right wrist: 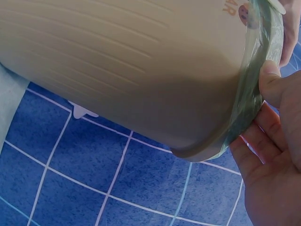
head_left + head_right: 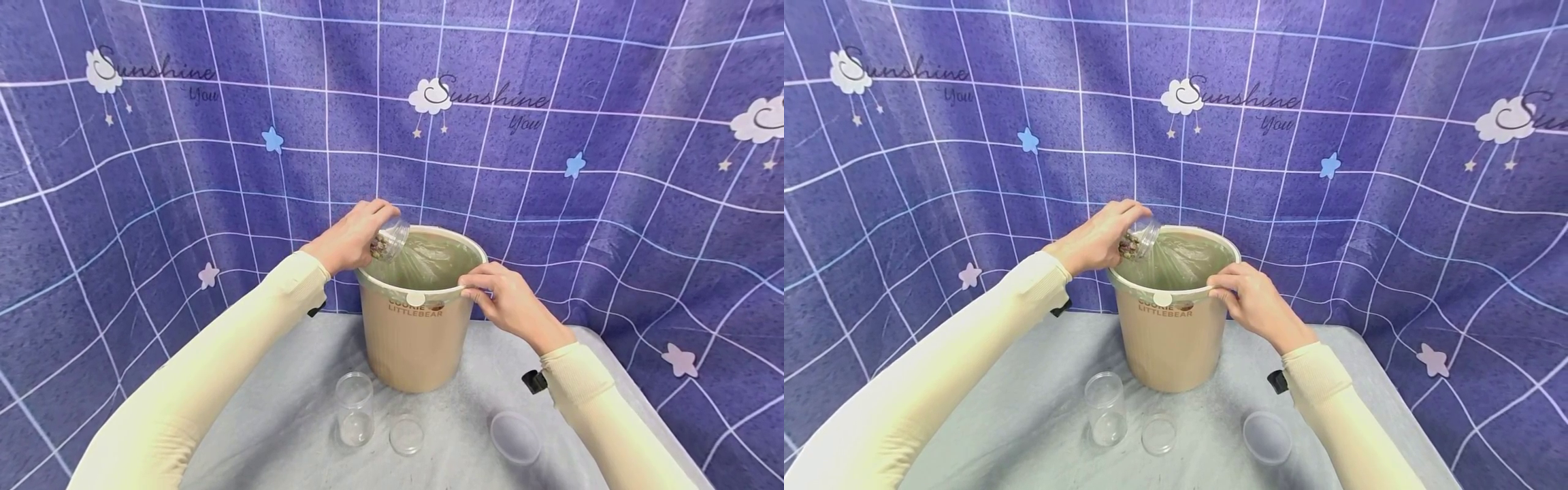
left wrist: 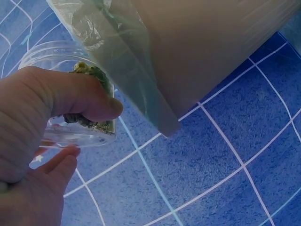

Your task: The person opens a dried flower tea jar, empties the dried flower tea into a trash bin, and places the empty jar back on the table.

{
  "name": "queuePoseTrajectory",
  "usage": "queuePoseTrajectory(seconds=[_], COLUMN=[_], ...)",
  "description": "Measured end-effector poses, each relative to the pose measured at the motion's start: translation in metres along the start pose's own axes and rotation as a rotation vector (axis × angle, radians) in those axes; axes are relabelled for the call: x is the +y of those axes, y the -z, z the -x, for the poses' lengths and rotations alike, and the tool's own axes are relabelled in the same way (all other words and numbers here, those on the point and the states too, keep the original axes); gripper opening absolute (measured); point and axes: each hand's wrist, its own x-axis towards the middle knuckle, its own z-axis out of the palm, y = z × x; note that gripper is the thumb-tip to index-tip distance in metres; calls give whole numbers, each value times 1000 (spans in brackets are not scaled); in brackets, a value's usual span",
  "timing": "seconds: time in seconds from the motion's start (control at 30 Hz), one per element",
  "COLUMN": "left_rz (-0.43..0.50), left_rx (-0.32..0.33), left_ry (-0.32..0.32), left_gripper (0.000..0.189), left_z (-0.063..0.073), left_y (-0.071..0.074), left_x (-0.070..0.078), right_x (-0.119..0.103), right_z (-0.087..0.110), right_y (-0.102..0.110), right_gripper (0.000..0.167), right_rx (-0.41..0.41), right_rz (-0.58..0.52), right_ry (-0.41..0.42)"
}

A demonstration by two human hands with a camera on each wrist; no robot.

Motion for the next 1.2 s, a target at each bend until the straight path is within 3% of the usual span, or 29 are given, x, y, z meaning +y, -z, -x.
queuePoseTrajectory(seconds=[0.43,1.2], left_rz=[-39,-80], left_rx=[27,-42], left_ry=[-78,-94], left_gripper=[84,85], left_z=[2,-4], left_y=[-2,-1], left_x=[-3,4], right_x=[-1,0], right_z=[-1,0], right_y=[1,1], right_gripper=[18,18], right_rx=[-5,-15], right_rz=[11,6], right_ry=[7,-14])
